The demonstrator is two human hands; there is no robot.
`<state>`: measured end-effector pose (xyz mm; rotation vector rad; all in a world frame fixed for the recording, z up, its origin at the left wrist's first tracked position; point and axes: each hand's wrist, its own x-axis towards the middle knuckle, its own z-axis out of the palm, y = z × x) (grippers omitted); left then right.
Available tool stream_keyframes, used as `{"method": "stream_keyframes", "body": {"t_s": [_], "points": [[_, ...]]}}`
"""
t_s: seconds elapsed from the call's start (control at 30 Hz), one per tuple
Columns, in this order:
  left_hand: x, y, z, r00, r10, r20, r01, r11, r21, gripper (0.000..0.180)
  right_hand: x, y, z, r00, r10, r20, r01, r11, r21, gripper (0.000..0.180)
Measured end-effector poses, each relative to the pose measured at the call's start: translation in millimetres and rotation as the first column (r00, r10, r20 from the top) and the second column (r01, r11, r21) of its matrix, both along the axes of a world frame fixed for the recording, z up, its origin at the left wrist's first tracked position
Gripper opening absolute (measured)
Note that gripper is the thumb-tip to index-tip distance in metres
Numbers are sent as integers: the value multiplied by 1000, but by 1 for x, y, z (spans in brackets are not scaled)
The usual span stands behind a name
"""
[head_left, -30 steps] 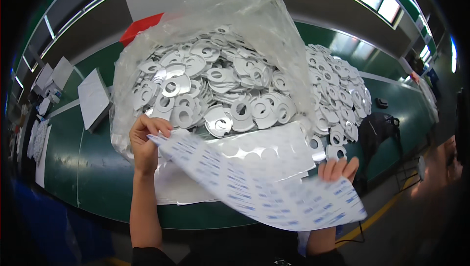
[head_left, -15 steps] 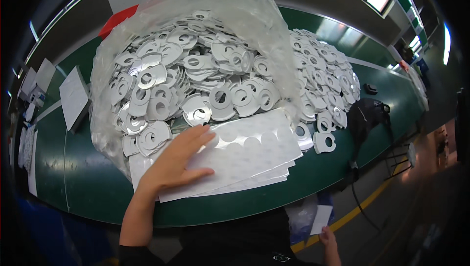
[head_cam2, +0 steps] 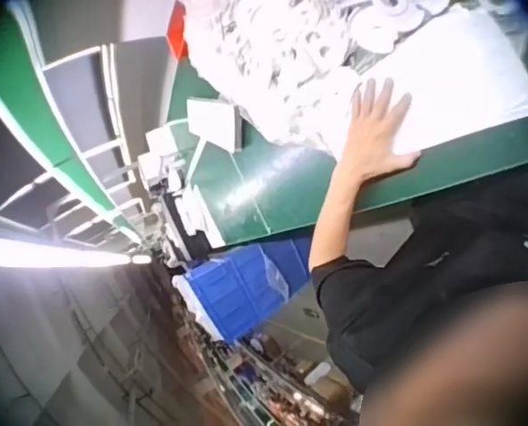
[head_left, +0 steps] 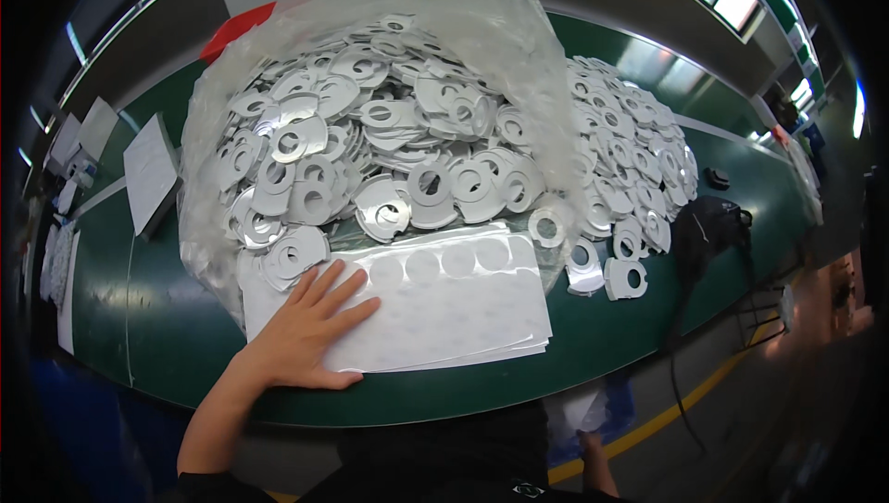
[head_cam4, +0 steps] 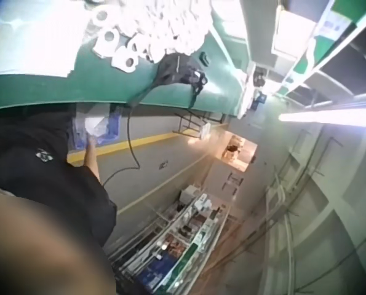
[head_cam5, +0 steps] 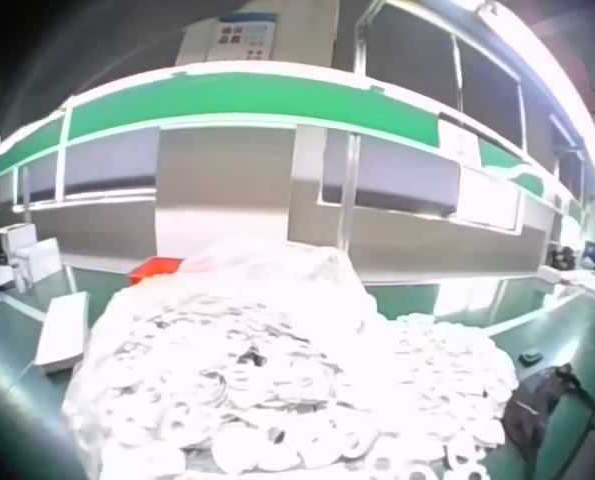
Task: Applying circular double-sided adhesive stickers onto metal components on an assembly line.
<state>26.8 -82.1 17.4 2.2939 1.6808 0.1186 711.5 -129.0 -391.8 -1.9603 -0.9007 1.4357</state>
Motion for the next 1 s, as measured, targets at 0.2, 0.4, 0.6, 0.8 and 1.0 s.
{"method": "stream_keyframes", "body": {"t_s": [0.2,0.4,0.6,0.8,1.0], "points": [[0,-8,11,908,131,397,-183,978,97,69,-229,118,274,328,945,3,-893,311,-325,35],[-10,-15,3,855,470,220,-519,775,360,42,-300,142,413,-107,921,-374,-936,33,351,31],[-16,-3,-17,878,479,-25,-406,770,491,31,-341,165,415,671,624,401,-719,414,559,34],[-19,-2,-17,843,535,-54,-455,763,459,33,-369,167,399,558,534,635,-790,107,604,37],[-14,-12,-20,815,578,-31,-503,734,456,34,-302,178,381,970,-106,220,-186,261,947,14]]}}
